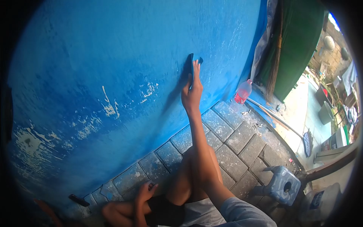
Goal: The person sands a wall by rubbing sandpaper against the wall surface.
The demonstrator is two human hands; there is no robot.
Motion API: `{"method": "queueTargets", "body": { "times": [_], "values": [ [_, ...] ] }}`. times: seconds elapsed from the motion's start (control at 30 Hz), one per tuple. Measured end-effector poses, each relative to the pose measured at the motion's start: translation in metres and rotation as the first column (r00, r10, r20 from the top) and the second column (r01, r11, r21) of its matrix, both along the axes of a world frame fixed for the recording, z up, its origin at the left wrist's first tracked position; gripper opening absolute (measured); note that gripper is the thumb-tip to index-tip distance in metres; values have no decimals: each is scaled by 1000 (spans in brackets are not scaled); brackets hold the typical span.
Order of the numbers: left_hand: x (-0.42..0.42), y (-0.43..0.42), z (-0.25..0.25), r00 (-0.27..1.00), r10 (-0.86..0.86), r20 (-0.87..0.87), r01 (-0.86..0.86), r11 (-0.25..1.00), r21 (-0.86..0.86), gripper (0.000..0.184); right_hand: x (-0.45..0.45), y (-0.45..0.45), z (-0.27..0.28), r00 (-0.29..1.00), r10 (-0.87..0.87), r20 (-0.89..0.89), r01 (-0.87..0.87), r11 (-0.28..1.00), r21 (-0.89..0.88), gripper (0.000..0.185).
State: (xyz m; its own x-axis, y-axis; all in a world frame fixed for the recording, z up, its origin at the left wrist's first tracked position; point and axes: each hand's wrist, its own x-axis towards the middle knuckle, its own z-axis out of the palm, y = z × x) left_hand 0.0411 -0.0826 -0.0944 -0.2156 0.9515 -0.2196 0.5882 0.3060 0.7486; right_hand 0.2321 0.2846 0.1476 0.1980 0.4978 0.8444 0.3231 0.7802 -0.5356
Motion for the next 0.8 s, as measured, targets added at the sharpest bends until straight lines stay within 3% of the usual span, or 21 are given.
{"method": "queueTargets", "body": {
  "times": [0.27,0.43,0.6,0.73,0.8],
  "values": [
    [5,8,14,996,-36,-80,30,997,-72,33,-46,-55,22,984,168,55,-173,980,96,64],
    [3,0,6,1000,-3,-17,2,999,-34,33,-24,-16,4,999,9,44,-14,994,106,61],
    [0,4,5,997,-52,-63,51,998,-21,36,-22,-20,-3,999,45,-2,-44,998,41,60],
    [0,5,-1,994,-38,-100,32,998,-54,35,-43,-48,13,988,147,57,-153,980,124,74],
    [1,2,-2,996,-19,-88,21,1000,17,35,-44,-48,14,988,138,74,-146,982,118,74]
  ]
}}
